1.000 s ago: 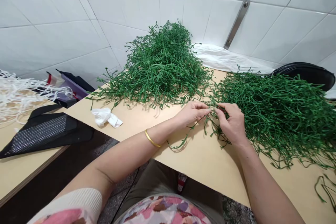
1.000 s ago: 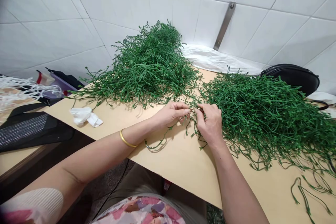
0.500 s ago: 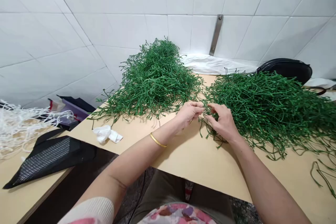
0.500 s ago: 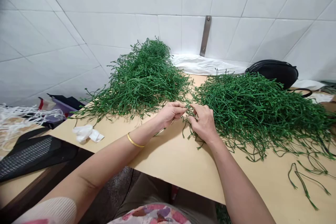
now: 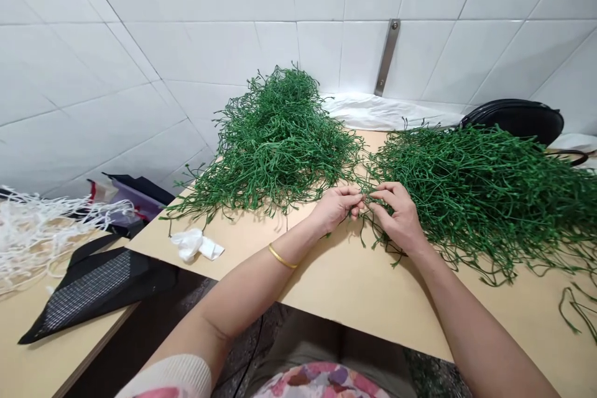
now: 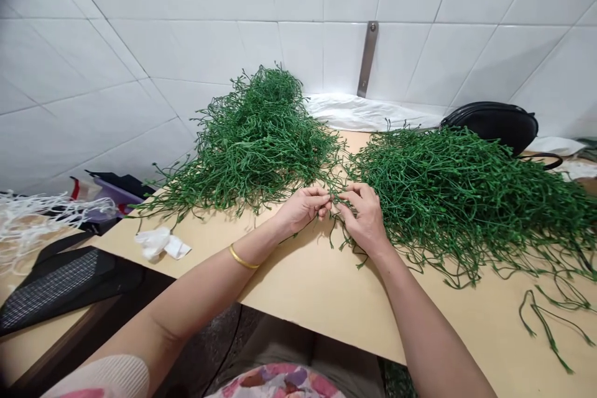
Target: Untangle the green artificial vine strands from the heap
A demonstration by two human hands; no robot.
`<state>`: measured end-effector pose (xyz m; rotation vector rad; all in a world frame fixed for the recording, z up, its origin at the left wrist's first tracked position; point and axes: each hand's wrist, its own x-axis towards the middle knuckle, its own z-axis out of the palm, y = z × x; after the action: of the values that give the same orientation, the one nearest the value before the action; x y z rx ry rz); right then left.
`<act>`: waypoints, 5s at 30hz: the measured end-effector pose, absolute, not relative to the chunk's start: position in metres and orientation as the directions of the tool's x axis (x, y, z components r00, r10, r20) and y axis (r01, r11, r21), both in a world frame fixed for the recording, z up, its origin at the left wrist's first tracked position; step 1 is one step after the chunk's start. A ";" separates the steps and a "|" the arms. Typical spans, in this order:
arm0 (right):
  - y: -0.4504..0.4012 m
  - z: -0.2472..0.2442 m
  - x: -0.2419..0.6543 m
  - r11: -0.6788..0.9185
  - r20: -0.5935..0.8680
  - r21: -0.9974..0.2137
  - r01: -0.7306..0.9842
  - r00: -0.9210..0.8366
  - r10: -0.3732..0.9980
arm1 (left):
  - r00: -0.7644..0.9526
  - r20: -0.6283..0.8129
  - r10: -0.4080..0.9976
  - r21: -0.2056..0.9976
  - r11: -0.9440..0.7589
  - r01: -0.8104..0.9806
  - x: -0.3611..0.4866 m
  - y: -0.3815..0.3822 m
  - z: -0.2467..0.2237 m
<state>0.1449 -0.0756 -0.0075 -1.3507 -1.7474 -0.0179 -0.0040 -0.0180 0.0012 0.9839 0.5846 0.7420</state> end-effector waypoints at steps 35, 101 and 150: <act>-0.077 0.000 0.166 0.142 0.752 -0.357 0.923 0.194 0.630 | 0.565 -0.352 0.746 0.911 0.411 0.026 -0.003 -0.027 0.006; -0.085 -0.005 0.122 0.243 0.351 -0.791 0.562 0.090 0.932 | 0.570 0.021 0.822 0.951 0.159 -0.264 -0.001 -0.024 -0.005; -0.087 0.001 0.114 0.214 0.384 -0.687 0.695 0.096 0.918 | 0.651 -0.292 0.701 0.680 0.631 -0.374 -0.001 -0.026 0.005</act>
<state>0.1145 -0.0871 0.0006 -1.5375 -1.6538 0.3373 -0.0010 -0.0256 0.0045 0.6186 0.5819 0.6563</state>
